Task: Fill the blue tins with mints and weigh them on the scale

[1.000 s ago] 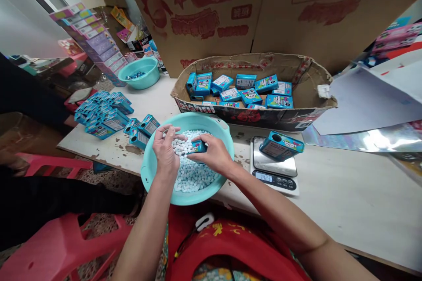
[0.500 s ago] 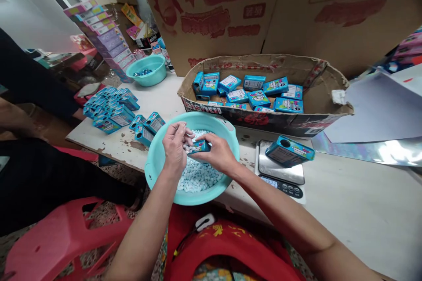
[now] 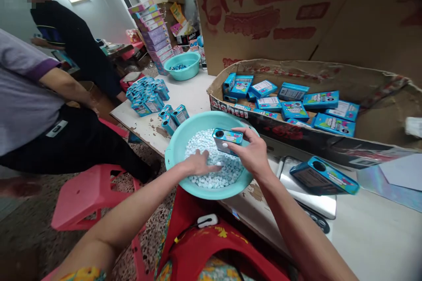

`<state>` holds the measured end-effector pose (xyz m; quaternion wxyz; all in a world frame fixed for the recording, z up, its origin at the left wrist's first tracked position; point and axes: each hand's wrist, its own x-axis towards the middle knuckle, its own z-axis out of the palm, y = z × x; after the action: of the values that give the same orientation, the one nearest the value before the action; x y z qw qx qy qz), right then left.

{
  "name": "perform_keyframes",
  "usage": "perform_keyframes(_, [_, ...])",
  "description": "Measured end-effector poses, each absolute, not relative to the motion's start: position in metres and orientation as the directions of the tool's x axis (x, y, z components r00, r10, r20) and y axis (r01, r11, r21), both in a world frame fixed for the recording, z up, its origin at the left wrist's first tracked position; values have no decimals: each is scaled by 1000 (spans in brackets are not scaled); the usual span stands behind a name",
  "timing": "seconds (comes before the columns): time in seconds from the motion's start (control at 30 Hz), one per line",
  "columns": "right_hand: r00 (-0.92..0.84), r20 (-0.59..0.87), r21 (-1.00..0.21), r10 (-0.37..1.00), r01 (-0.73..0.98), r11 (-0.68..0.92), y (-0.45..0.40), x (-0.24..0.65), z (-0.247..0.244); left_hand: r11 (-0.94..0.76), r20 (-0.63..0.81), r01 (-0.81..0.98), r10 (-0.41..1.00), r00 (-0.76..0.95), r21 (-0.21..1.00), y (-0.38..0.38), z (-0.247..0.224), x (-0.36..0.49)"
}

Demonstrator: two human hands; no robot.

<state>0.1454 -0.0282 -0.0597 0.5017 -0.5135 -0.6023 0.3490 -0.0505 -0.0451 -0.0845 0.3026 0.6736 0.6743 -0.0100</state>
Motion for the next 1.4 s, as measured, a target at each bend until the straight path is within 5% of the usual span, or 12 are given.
perform_keyframes(0.13, [-11, 209, -936, 978, 286, 203, -24, 135, -65, -84, -502, 910, 812, 299, 406, -62, -82, -13])
perform_keyframes(0.4, [-55, 250, -887, 967, 387, 252, -29, 152, -62, 87, -376, 693, 884, 278, 716, -55, -72, -28])
perform_keyframes(0.53, [-121, 254, -840, 960, 464, 281, -35, 151, -60, 319, -322, 59, 946, 45, 946, -49, -44, -38])
perform_keyframes(0.6, [-164, 235, -820, 958, 495, 286, -39, 142, -60, 178, -199, -236, 978, -68, 955, -43, -34, -31])
perform_keyframes(0.7, [-215, 224, -803, 951, 513, 305, -45, 128, -56, -32, -83, -436, 966, -244, 900, -33, -31, -18])
perform_keyframes(1.2, [-154, 228, -875, 961, 401, 271, -43, 122, -47, -76, -52, -390, 950, -308, 918, -16, -32, -11])
perform_keyframes(1.4, [-126, 228, -891, 965, 373, 260, -39, 121, -49, -164, 67, -317, 953, -297, 934, -12, -26, -11])
